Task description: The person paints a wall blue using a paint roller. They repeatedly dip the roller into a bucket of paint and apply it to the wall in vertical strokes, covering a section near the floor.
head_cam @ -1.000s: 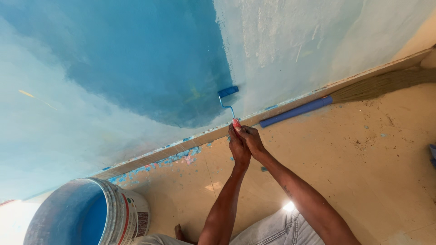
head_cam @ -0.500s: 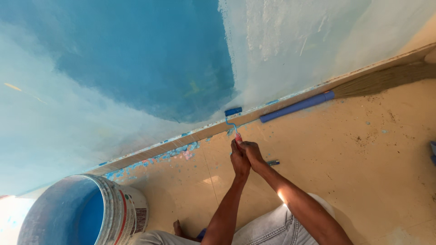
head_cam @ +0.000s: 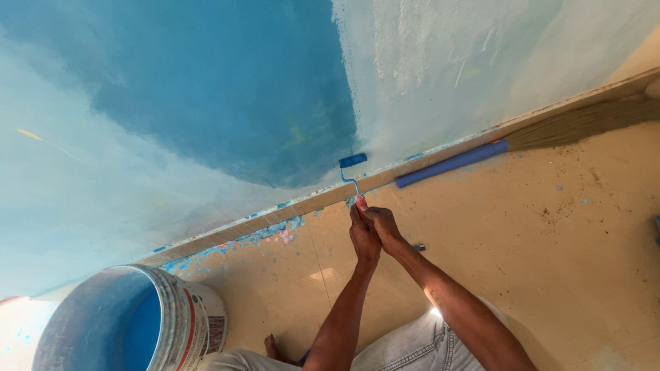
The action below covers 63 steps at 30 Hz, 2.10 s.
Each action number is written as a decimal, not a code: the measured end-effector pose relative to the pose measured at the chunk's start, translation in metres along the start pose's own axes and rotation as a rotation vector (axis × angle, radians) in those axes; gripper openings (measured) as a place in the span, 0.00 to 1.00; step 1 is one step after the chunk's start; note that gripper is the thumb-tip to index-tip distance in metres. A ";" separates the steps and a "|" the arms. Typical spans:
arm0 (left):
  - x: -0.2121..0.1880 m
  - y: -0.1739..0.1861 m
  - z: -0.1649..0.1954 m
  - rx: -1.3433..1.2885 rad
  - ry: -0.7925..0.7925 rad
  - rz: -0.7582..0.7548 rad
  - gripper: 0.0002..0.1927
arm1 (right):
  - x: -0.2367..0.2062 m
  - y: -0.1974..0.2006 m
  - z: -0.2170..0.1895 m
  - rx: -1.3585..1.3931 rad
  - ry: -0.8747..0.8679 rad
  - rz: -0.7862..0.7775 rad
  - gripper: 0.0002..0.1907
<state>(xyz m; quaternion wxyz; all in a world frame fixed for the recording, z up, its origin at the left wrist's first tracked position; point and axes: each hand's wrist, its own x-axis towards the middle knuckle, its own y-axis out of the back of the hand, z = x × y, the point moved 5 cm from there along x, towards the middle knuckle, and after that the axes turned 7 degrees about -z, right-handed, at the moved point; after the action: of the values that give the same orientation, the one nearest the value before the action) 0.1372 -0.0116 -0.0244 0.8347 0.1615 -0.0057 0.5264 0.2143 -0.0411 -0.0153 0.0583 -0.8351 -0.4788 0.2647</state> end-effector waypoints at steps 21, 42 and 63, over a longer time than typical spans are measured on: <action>0.018 0.007 0.048 0.018 -0.111 0.002 0.26 | 0.011 0.003 -0.020 -0.023 0.163 -0.060 0.19; 0.013 -0.007 0.063 0.051 -0.104 0.039 0.26 | 0.014 0.019 -0.026 -0.034 0.127 -0.116 0.19; 0.013 -0.008 0.080 0.033 0.027 0.009 0.28 | 0.011 0.020 -0.037 -0.123 0.131 -0.091 0.20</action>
<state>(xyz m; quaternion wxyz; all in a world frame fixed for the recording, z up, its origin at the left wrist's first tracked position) 0.1624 -0.0256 0.0521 0.8295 0.1680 0.0134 0.5324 0.2528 -0.0369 0.0051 0.0499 -0.8301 -0.5265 0.1767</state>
